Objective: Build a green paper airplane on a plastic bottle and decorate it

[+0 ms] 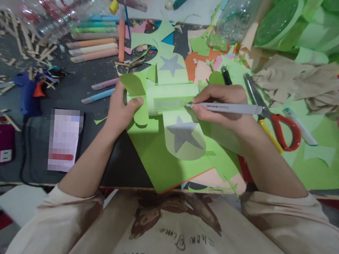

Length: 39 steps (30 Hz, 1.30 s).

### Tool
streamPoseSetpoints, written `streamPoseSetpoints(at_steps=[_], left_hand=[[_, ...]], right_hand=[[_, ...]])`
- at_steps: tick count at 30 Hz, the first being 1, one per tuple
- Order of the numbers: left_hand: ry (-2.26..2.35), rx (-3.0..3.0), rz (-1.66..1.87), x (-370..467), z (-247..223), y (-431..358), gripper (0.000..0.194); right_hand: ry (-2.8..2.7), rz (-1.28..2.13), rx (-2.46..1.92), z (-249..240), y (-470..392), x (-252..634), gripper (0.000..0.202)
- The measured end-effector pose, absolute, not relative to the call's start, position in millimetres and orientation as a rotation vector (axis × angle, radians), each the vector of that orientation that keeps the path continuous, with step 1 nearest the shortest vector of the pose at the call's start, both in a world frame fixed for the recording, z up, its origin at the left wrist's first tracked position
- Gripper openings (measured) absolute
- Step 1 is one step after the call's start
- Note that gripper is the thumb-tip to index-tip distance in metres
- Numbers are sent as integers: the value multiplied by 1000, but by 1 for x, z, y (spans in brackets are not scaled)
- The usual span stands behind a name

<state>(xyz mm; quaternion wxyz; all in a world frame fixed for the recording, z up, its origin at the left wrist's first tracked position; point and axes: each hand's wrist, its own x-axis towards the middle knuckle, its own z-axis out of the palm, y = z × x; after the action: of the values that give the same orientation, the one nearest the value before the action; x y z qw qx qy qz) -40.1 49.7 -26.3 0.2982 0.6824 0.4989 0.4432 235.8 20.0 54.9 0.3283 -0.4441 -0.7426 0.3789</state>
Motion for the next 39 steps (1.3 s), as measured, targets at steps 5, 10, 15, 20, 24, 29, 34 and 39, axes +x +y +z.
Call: streamPoseSetpoints(at_steps=[5,10,15,20,24,29,34,39], left_hand=[[1317,1806,1188,-41,-27,49,30],[1311,1817,1185,-43,-30,50,40],[1315,1808,1213,-43,-33,51,44],[1344,1790,1182,-41,-30,50,32],[1334,1807,1189,-41,-29,49,33],[1338,1821,1173,-43,-29,49,32],[1355,1820,1166,-42,-28,49,31],[1358,1814,1166,-41,-25,48,29]], right_hand=[[-1939,964,-1147,55,21,236,16],[-1904,911,-1180,55,20,236,18],[-1870,867,-1209,55,18,233,19],[-1843,842,-1180,54,16,230,18],[-1846,881,-1184,56,16,230,18],[-1859,918,-1117,56,17,231,15],[-1880,990,-1162,53,18,235,13],[-1883,1012,-1132,53,20,236,15]])
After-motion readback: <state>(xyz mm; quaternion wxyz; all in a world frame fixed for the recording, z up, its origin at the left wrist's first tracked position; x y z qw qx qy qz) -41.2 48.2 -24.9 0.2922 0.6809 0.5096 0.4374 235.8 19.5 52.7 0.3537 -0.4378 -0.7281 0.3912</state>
